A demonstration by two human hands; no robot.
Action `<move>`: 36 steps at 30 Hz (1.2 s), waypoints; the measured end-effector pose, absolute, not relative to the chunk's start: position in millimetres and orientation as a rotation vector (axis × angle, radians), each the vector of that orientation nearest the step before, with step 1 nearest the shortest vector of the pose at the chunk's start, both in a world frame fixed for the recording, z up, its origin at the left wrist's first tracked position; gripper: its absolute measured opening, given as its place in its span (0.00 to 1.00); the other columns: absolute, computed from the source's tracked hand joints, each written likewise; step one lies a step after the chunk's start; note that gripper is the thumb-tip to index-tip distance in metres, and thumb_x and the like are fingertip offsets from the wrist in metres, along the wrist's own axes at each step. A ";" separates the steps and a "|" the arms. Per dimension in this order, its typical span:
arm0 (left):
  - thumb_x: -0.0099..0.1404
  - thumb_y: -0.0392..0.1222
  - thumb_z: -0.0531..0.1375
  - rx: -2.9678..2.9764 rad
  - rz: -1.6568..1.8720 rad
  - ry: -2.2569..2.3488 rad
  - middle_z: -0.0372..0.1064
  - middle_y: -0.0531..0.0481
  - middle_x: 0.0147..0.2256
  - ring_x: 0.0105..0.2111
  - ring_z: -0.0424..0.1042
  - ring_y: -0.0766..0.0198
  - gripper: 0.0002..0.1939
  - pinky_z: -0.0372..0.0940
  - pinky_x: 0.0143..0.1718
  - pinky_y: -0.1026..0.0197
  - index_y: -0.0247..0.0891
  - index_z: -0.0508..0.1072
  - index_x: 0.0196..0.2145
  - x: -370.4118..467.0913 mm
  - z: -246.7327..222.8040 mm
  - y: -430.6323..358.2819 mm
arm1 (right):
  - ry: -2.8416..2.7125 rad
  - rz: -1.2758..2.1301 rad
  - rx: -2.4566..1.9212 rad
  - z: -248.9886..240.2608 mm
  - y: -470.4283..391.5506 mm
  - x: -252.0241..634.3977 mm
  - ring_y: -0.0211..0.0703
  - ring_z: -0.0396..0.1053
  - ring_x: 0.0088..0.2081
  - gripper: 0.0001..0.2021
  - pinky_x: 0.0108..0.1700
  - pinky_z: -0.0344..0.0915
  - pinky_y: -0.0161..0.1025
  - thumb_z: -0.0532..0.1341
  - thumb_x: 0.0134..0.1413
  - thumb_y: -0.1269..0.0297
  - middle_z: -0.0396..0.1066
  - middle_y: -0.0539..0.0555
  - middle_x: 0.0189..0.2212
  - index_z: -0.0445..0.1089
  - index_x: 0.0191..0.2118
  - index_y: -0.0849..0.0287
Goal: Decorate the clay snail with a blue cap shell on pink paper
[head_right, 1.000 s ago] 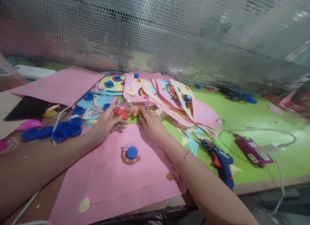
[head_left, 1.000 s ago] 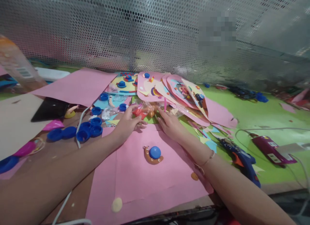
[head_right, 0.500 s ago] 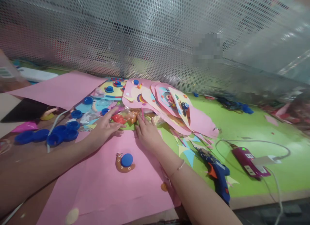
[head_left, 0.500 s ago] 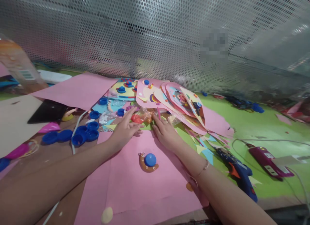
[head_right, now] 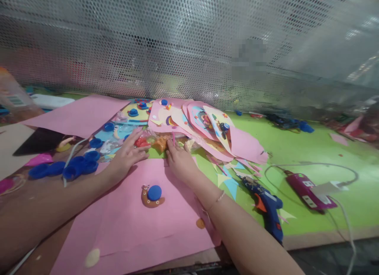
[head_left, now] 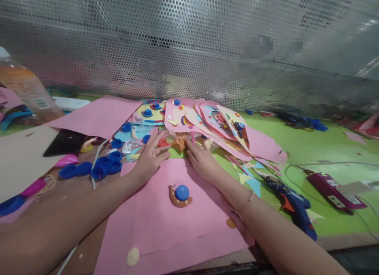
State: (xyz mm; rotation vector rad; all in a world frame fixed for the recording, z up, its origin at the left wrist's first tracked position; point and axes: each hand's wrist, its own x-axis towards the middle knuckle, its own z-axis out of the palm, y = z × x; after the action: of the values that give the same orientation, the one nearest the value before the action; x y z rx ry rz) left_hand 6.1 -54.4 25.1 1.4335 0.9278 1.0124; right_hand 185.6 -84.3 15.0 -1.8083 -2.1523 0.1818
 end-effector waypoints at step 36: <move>0.48 0.28 0.57 1.665 0.920 0.854 0.73 0.51 0.36 0.37 0.71 0.61 0.17 0.66 0.38 0.61 0.38 0.74 0.37 4.4 24.9 -61.4 | -1.991 0.048 -1.258 11.9 -107.3 188.5 0.45 0.72 0.43 0.17 0.46 0.69 0.48 0.47 0.62 0.69 0.74 0.57 0.44 0.66 0.51 0.56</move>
State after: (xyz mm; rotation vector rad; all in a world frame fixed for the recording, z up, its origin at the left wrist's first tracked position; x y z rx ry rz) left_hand 4.4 -61.4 24.9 1.6654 0.8536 0.9200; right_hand 188.5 -107.3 11.9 -1.2577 -1.9913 0.0477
